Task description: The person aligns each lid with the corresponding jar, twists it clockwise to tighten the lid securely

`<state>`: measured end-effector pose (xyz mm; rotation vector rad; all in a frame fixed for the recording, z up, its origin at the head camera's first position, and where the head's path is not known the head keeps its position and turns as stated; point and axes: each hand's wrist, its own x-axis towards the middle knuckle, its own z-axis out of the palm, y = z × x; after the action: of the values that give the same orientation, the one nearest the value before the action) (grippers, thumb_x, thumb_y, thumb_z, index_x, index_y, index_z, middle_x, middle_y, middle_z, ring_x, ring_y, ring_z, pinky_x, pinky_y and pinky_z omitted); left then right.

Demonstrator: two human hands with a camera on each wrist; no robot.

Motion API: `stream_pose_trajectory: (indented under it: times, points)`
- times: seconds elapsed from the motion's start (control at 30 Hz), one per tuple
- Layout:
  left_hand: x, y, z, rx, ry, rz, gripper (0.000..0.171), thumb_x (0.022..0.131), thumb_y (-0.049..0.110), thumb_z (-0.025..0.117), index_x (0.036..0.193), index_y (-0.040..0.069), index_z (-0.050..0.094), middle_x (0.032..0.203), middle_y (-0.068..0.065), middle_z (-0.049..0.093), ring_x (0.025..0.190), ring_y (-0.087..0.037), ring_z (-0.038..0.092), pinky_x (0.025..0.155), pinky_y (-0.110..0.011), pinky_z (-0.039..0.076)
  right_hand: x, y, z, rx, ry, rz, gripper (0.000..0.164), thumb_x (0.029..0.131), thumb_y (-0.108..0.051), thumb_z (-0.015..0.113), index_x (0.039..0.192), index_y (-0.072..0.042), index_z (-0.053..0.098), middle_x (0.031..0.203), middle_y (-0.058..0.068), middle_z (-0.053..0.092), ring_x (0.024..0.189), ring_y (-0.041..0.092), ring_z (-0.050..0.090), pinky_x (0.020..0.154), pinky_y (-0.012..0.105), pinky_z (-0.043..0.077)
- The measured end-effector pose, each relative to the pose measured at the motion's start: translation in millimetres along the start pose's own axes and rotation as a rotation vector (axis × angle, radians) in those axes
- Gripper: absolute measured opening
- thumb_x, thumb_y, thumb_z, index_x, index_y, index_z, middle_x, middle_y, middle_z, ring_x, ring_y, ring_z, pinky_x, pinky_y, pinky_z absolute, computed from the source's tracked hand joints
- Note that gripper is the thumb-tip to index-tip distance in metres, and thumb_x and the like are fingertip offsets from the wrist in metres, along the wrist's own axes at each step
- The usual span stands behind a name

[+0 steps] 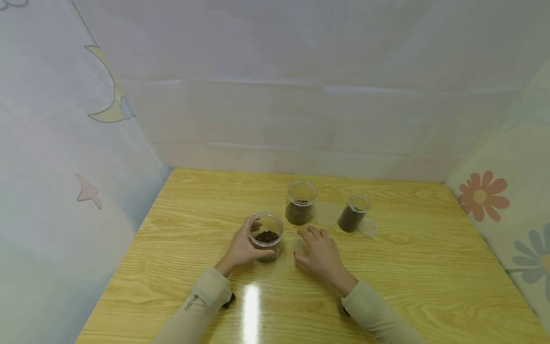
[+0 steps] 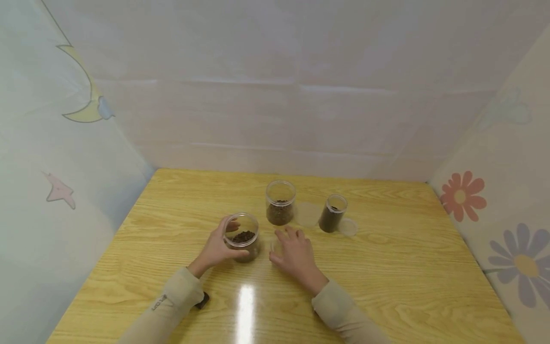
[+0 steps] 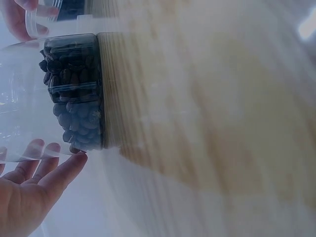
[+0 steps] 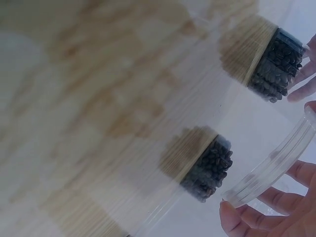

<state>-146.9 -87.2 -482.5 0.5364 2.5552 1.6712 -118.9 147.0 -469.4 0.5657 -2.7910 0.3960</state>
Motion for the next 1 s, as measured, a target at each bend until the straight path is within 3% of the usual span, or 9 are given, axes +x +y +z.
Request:
stream_pose_trajectory:
  times: [0.73,1.0]
  points:
    - [2.6,9.3,8.5,-0.011,-0.025,0.047,0.094,0.059,0.023,0.087,0.133,0.001,0.033,0.121,-0.026,0.048,0.112,-0.039,0.045,0.093,-0.053,0.037,-7.8,10.6,-6.8,-0.012,0.041,0.003,0.050,0.074,-0.036,0.067,0.116,-0.009,0.059,0.110,0.017,0.056,0.091,0.038,0.054,0.065,0.050,0.049]
    - [5.0,4.9,13.4,-0.001,-0.032,0.047,0.094,0.058,0.025,0.087,0.133,0.006,0.033,0.121,-0.025,0.048,0.113,-0.037,0.045,0.093,-0.052,0.037,-9.8,13.9,-8.2,-0.012,0.045,0.010,0.051,0.074,-0.037,0.067,0.116,-0.008,0.059,0.111,0.018,0.056,0.091,0.039,0.054,0.062,0.050,0.050]
